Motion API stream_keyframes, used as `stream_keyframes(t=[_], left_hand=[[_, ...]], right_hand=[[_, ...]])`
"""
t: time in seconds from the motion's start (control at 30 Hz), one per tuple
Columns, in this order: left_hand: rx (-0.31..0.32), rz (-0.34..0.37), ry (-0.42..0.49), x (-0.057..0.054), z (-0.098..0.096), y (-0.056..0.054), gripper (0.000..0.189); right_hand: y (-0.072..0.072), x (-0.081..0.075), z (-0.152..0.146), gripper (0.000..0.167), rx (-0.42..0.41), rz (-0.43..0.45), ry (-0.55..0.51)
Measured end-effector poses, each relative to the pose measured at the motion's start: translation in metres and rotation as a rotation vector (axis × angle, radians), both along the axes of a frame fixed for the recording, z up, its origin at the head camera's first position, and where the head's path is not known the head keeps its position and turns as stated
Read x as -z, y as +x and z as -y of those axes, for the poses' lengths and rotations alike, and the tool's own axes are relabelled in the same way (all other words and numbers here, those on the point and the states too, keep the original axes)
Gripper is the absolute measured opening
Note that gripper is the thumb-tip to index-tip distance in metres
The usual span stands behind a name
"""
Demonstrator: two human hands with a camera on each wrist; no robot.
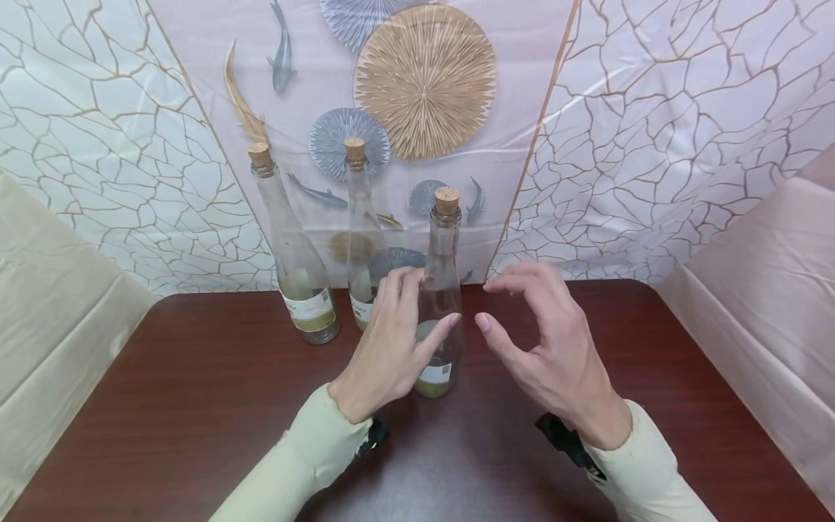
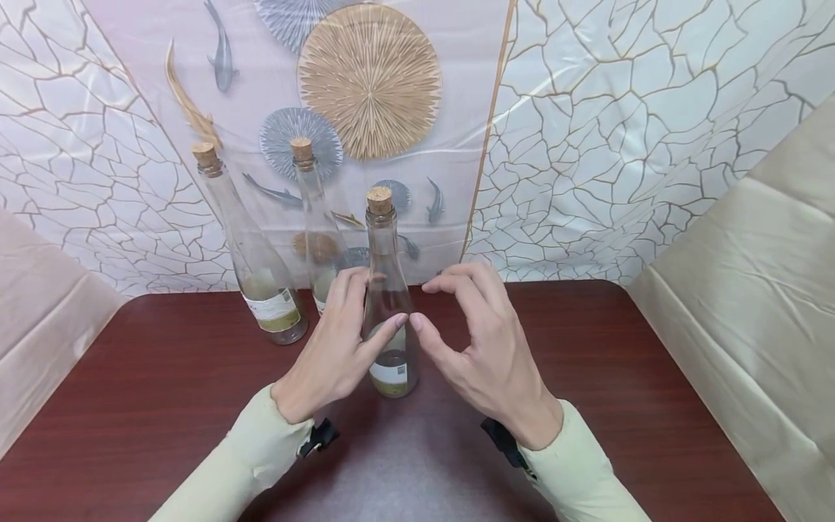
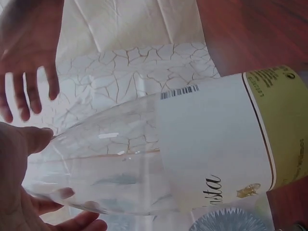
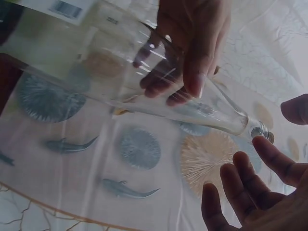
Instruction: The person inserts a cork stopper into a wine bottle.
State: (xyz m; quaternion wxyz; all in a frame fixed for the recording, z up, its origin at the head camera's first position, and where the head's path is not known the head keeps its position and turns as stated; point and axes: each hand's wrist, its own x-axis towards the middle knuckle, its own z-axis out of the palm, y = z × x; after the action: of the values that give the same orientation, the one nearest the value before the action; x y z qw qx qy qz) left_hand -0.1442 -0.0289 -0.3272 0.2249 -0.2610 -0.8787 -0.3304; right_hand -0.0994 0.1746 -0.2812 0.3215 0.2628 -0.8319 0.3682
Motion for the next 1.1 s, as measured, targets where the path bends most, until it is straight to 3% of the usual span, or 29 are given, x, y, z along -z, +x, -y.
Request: stream_keyframes(t=[0.4,0.6,0.73,0.97,1.1], left_hand=[[-0.066,0.007,0.009,-0.002,-0.006,-0.028,0.062],[-0.113,0.036,0.021,-0.005,-0.012,-0.042,0.075],[-0.112,0.053,0.049,-0.006,-0.015,-0.049,0.084],[-0.109,0.051,0.067,-0.006,-0.019,-0.061,0.089],[-0.123,0.06,0.066,-0.008,-0.022,-0.069,0.09]], right_hand=[[-0.002,0.016,-0.016,0.036,0.029,0.0,0.092],[0.003,0.019,-0.02,0.054,0.155,0.077,0.251],[0.007,0.021,-0.02,0.067,0.207,0.13,0.345],[0.014,0.024,-0.027,0.084,0.264,0.262,0.456],[0.015,0.027,-0.033,0.088,0.265,0.288,0.498]])
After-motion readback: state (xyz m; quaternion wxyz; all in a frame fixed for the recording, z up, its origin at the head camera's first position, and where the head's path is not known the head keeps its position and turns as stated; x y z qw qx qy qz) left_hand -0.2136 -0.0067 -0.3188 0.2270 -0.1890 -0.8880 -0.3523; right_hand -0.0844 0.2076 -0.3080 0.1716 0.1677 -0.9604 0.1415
